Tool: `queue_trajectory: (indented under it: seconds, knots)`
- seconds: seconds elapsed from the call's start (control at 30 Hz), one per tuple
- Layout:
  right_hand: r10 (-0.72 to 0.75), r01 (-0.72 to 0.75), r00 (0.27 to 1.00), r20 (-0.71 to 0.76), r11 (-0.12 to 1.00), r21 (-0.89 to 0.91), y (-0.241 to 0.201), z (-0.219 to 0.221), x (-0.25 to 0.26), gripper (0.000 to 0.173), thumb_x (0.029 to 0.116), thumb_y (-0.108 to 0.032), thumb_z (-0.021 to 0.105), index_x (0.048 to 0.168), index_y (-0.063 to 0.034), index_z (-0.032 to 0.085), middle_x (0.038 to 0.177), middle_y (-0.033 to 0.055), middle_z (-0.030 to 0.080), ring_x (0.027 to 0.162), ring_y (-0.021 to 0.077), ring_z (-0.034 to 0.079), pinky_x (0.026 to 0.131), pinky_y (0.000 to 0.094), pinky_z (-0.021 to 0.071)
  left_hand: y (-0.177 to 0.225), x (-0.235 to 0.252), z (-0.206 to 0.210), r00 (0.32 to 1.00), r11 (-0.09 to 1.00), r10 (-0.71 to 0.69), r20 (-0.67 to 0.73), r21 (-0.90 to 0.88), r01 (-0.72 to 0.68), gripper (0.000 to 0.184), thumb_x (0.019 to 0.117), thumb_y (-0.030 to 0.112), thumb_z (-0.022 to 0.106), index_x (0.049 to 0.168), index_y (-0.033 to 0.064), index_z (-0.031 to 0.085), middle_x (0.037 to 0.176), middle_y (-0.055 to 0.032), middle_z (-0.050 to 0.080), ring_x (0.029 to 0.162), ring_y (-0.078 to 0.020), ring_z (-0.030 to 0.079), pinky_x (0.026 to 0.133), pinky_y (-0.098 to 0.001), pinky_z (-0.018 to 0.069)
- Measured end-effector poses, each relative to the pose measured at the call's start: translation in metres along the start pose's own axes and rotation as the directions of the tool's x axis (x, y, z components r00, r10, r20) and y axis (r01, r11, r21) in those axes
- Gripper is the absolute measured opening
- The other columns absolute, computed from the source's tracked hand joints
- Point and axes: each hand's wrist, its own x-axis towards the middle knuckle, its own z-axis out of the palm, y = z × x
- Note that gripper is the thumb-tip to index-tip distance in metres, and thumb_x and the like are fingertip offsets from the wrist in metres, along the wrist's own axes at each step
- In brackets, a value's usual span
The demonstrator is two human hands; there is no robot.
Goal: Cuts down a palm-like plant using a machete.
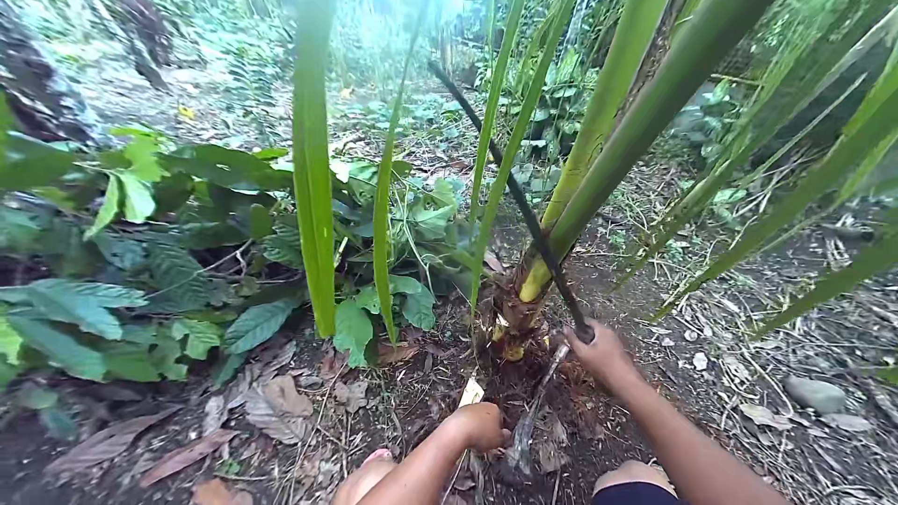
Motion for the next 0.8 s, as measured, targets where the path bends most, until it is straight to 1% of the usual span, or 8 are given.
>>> queue_trajectory:
  seconds: [0.13, 0.27, 0.37, 0.47, 0.53, 0.63, 0.73, 0.8]
  knots:
    - [0.244, -0.222, 0.930, 0.274, 0.969, -0.107, 0.075, 0.064, 0.012, 0.044, 0.1030, -0.035, 0.062, 0.128, 0.0004, 0.065, 0.118, 0.0251, 0.068, 0.113, 0.0386, 0.066, 0.100, 0.0582, 0.0495, -0.004, 0.000, -0.001, 0.999, 1.000, 0.006, 0.040, 0.000, -0.006, 0.052, 0.1089, 0.041, 0.044, 0.104, -0.0056, 0.068, 0.102, -0.0258, 0.069, 0.098, -0.0412, 0.067, 0.088, -0.0643, 0.0496]
    - [0.131, -0.125, 0.964, 0.231, 0.991, -0.041, 0.031, 0.040, 0.004, 0.044, 0.1010, -0.038, 0.065, 0.127, -0.0018, 0.065, 0.109, 0.0221, 0.069, 0.102, 0.0367, 0.068, 0.093, 0.0589, 0.0521, -0.016, 0.001, 0.000, 0.999, 1.000, 0.006, 0.038, -0.012, -0.006, 0.052, 0.1081, 0.041, 0.045, 0.102, -0.0047, 0.068, 0.098, -0.0247, 0.068, 0.095, -0.0402, 0.067, 0.085, -0.0642, 0.0496]
    - [-0.035, 0.034, 0.997, 0.068, 0.999, 0.009, -0.021, 0.000, -0.004, 0.046, 0.1031, -0.039, 0.062, 0.128, -0.0015, 0.065, 0.108, 0.0218, 0.070, 0.101, 0.0359, 0.068, 0.093, 0.0583, 0.0524, -0.016, -0.001, -0.003, 0.999, 1.000, -0.002, 0.034, -0.031, 0.003, 0.052, 0.1080, 0.042, 0.046, 0.101, -0.0040, 0.069, 0.096, -0.0236, 0.069, 0.093, -0.0397, 0.067, 0.084, -0.0644, 0.0497]
    - [-0.062, 0.064, 0.997, -0.045, 0.997, 0.041, -0.020, 0.001, 0.000, 0.043, 0.1037, -0.036, 0.061, 0.124, 0.0017, 0.065, 0.100, 0.0212, 0.069, 0.092, 0.0337, 0.067, 0.087, 0.0550, 0.0526, -0.011, -0.003, -0.006, 0.999, 0.999, -0.015, 0.044, -0.030, 0.016, 0.051, 0.1079, 0.042, 0.045, 0.101, -0.0033, 0.068, 0.097, -0.0235, 0.069, 0.094, -0.0399, 0.067, 0.084, -0.0646, 0.0498]
    - [0.073, -0.070, 0.994, 0.086, 0.997, -0.039, 0.021, 0.029, 0.009, 0.046, 0.1046, -0.037, 0.059, 0.128, 0.0023, 0.065, 0.111, 0.0259, 0.069, 0.105, 0.0387, 0.068, 0.096, 0.0581, 0.0523, -0.009, -0.005, -0.008, 0.999, 1.000, -0.005, 0.046, -0.020, 0.006, 0.051, 0.1080, 0.042, 0.045, 0.101, -0.0033, 0.068, 0.098, -0.0237, 0.068, 0.095, -0.0402, 0.067, 0.084, -0.0645, 0.0497]
    - [0.274, -0.234, 0.909, 0.313, 0.959, -0.159, 0.074, 0.069, 0.012, 0.043, 0.1023, -0.036, 0.063, 0.126, 0.0009, 0.065, 0.116, 0.0247, 0.068, 0.110, 0.0383, 0.067, 0.098, 0.0586, 0.0506, -0.013, -0.005, -0.007, 0.999, 1.000, 0.017, 0.047, -0.010, -0.017, 0.051, 0.1084, 0.041, 0.044, 0.100, -0.0029, 0.067, 0.096, -0.0225, 0.068, 0.092, -0.0382, 0.067, 0.082, -0.0622, 0.0502]
    - [0.209, -0.183, 0.928, 0.308, 0.977, -0.112, 0.044, 0.054, 0.004, 0.043, 0.1005, -0.037, 0.066, 0.125, -0.0021, 0.066, 0.111, 0.0217, 0.069, 0.104, 0.0357, 0.067, 0.095, 0.0580, 0.0512, -0.016, -0.004, -0.010, 0.999, 1.000, 0.022, 0.039, -0.020, -0.021, 0.052, 0.1087, 0.041, 0.043, 0.098, -0.0031, 0.067, 0.092, -0.0209, 0.068, 0.088, -0.0364, 0.067, 0.081, -0.0605, 0.0506]
    - [0.101, -0.090, 0.971, 0.215, 0.994, -0.064, 0.010, 0.028, 0.000, 0.045, 0.1008, -0.039, 0.065, 0.129, -0.0040, 0.065, 0.110, 0.0215, 0.070, 0.103, 0.0365, 0.068, 0.094, 0.0599, 0.0519, -0.016, -0.004, -0.010, 0.999, 0.999, 0.022, 0.032, -0.023, -0.022, 0.051, 0.1082, 0.041, 0.044, 0.097, -0.0031, 0.067, 0.092, -0.0214, 0.068, 0.090, -0.0377, 0.067, 0.082, -0.0619, 0.0503]
